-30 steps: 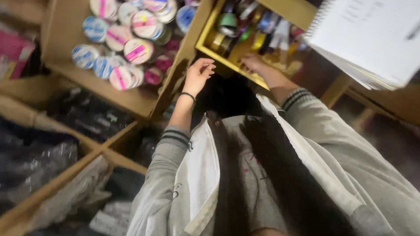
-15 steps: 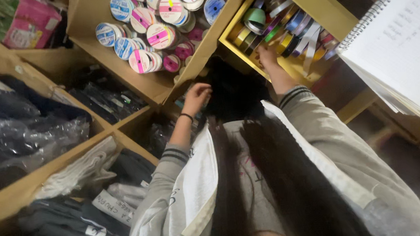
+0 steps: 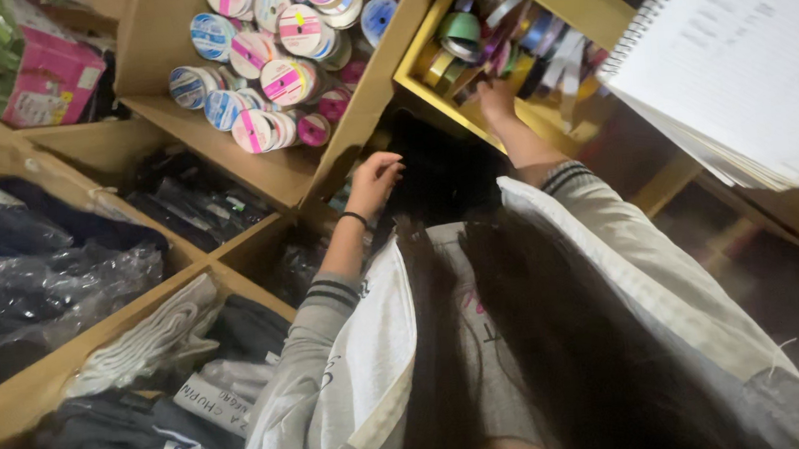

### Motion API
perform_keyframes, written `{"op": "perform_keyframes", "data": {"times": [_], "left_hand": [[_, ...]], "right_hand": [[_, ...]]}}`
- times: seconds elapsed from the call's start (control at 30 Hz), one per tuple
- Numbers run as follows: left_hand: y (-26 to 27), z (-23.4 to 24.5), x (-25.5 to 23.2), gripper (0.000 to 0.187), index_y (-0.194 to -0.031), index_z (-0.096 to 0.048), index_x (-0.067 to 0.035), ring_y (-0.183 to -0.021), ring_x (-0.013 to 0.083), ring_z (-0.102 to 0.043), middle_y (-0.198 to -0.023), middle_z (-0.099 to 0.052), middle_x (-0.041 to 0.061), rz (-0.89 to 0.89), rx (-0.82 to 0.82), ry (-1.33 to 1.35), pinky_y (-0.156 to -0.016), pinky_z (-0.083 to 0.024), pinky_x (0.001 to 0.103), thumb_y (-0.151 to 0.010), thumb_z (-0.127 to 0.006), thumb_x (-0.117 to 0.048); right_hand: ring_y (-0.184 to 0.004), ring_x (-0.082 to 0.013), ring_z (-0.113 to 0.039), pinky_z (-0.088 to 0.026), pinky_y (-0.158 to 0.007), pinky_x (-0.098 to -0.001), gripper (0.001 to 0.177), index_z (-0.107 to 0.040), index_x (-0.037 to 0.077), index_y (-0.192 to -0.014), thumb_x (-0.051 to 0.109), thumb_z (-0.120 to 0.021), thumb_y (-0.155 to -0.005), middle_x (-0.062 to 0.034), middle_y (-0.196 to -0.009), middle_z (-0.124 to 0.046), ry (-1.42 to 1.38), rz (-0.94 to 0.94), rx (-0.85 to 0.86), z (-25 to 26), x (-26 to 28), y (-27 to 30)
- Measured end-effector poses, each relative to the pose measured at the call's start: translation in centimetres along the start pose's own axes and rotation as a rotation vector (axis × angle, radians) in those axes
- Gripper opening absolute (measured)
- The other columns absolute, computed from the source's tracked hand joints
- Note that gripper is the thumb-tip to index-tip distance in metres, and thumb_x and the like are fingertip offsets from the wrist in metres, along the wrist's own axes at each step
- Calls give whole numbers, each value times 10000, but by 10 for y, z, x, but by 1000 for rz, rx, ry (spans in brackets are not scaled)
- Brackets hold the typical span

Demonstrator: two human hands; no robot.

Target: The person audits inventory by selecting individual spools of ribbon from boxes and drawers, checking them against a handwritten list, and writing notes on the list using a pen.

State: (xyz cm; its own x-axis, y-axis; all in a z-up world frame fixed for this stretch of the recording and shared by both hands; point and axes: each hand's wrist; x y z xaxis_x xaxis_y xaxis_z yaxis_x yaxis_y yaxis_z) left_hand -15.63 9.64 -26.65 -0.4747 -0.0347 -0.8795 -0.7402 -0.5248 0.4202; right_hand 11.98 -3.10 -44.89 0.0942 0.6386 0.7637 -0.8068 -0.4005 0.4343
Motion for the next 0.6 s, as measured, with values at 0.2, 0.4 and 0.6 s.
{"op": "perform_keyframes", "data": {"times": [0.2, 0.4, 0.6], "left_hand": [[-13, -25, -74, 221, -1124, -656, -77, -873, 250, -690, -983, -700, 143, -209, -81, -146, -793, -575, 375, -905, -677, -89], [-30, -63, -163, 687, -1337, -527, -54, -1240, 377, -508, -1284, -530, 186, -513, -10, -249, -1039, -457, 466, -756, -870, -181], [-44, -101, -236, 406, -1025, -725, -193, -944, 190, -664, -1004, -681, -21, -837, 113, -114, -874, -497, 296, -668, -918, -175]], "right_hand": [[-415, -146, -441, -357, -348, -281, 201, -646, 86, -675, 259, -579, -750, -22, -514, -449, -482, -359, 32, 71, 86, 67], [-401, -15, -329, -221, -317, -115, 249, -601, 38, -701, 232, -566, -854, 60, -555, -325, -898, -379, 215, 161, 166, 152], [-430, -19, -300, -203, -319, -101, 223, -540, 48, -704, 191, -547, -875, 52, -571, -283, -1137, -304, 227, 227, 208, 211]]}}
Point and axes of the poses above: each hand's wrist, its own y-axis away from the middle knuckle, its own z-axis out of the back of the hand, x = y × z
